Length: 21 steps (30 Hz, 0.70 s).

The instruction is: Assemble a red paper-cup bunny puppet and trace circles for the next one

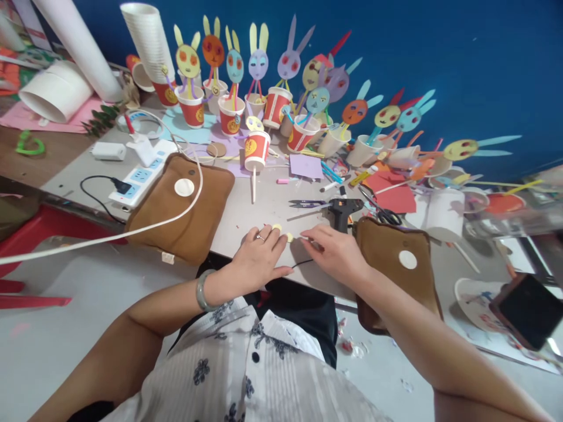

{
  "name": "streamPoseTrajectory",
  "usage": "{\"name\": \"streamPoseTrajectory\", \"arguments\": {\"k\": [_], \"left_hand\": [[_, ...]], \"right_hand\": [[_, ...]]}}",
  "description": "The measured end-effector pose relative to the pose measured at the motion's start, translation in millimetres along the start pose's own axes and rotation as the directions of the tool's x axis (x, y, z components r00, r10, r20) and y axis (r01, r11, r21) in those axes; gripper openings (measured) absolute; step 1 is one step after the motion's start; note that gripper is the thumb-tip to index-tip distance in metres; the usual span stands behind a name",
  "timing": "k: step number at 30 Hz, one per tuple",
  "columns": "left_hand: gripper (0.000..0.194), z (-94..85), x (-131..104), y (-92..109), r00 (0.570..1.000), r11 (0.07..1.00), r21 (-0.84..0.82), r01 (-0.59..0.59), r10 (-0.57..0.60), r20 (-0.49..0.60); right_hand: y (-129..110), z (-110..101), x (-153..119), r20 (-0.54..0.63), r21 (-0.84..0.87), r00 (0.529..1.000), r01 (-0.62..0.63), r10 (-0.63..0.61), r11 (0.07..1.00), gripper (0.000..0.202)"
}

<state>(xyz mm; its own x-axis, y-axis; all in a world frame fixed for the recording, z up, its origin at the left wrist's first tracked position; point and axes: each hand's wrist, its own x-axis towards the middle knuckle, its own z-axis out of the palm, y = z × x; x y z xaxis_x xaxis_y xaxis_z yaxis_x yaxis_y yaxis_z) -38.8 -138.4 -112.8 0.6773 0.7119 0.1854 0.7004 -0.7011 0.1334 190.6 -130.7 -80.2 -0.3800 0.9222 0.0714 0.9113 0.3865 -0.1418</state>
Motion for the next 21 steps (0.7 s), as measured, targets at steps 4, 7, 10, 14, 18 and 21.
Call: {"name": "streamPoseTrajectory", "arguments": {"k": [4, 7, 10, 14, 18, 21], "left_hand": [[0.068, 4.2, -0.1, 1.8, 1.000, 1.000, 0.026, -0.003, 0.004, -0.024], [0.068, 6.5, 0.3, 2.5, 0.999, 0.999, 0.037, -0.002, 0.003, -0.036], [0.069, 6.6, 2.5, 3.7, 1.000, 0.999, 0.030, 0.011, -0.010, -0.027], [0.070, 5.2, 6.5, 6.0, 0.999, 0.999, 0.006, 0.041, -0.041, -0.027], [0.072, 4.7, 7.5, 6.5, 0.999, 0.999, -0.007, 0.050, -0.050, -0.020], [0.071, 3.7, 6.8, 5.9, 0.999, 0.999, -0.015, 0.047, -0.048, -0.012]], "right_hand": [[21.9, -16.0, -0.6, -0.182, -0.130, 0.960, -0.236, 0.211, 0.963, 0.021], [39.1, -21.8, -1.1, -0.144, -0.194, 0.926, -0.372, 0.349, 0.908, 0.018], [47.7, -21.0, -1.9, -0.081, -0.218, 0.890, -0.455, 0.449, 0.863, 0.021], [48.5, -16.5, -0.8, -0.029, -0.241, 0.854, -0.511, 0.520, 0.825, 0.037], [49.0, -11.9, 3.3, -0.010, -0.235, 0.828, -0.547, 0.560, 0.804, 0.047], [49.9, -10.1, 7.4, -0.025, -0.203, 0.811, -0.576, 0.584, 0.792, 0.053]]}}
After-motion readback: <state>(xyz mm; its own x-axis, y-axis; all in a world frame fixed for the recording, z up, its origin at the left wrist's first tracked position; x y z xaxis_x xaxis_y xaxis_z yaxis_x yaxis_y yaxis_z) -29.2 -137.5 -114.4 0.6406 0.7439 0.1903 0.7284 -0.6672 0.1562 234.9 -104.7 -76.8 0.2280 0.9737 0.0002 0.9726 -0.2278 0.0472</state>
